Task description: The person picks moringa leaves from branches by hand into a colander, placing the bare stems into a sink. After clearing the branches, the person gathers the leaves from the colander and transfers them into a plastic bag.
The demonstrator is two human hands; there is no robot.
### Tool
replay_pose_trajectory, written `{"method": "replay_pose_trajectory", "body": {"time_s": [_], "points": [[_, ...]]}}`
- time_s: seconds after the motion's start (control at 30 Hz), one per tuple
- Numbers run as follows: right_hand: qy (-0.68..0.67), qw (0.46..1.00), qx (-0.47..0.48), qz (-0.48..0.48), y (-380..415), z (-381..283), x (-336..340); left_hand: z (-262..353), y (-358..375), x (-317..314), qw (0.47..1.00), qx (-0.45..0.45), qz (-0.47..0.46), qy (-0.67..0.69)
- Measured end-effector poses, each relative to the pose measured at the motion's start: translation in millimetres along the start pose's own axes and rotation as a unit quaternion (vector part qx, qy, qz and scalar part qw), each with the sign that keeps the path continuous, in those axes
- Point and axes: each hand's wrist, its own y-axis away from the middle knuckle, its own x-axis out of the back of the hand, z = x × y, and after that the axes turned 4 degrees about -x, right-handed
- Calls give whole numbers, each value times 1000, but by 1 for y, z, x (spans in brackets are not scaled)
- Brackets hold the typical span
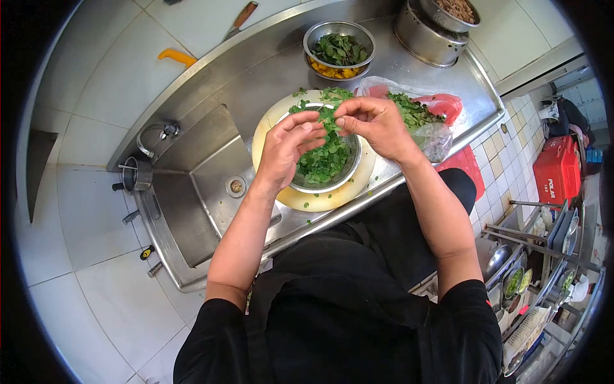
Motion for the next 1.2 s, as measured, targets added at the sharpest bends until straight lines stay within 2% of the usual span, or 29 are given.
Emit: {"method": "replay_pose_trajectory", "body": {"time_s": [0.07,0.13,0.2,0.23,0.53,0.87,0.93,0.97,1.03,1.07,1.13,1.2], "points": [[1,1000,-8,-16,0,2,-2,11,3,-12,997,-12,-74,26],[-2,1000,1,-17,1,3,-8,10,2,-20,998,-35,-54,7],[-11,1000,7,-13,2,4,-11,4,1,-19,990,-71,-31,-121],[-3,1000,13,-15,2,5,-12,4,1,-22,993,-72,-7,-92],[17,1000,6,-18,4,-1,-10,-1,5,-8,990,-109,-1,-85],[23,999,26,-16,4,-7,-2,-10,3,13,993,-82,49,-66],[30,999,22,-18,3,-6,2,-15,3,18,986,-26,49,-156],[30,999,22,-18,3,-6,2,-21,3,20,986,-26,50,-156],[28,999,26,-26,3,-7,4,-28,4,20,914,-85,-17,-396],[29,999,26,-26,3,-7,4,-30,6,21,914,-85,-17,-396],[6,999,19,-34,3,-6,4,-22,9,14,865,-110,-26,-488],[11,999,14,-34,4,-9,3,-18,8,16,874,-121,-17,-471]]}}
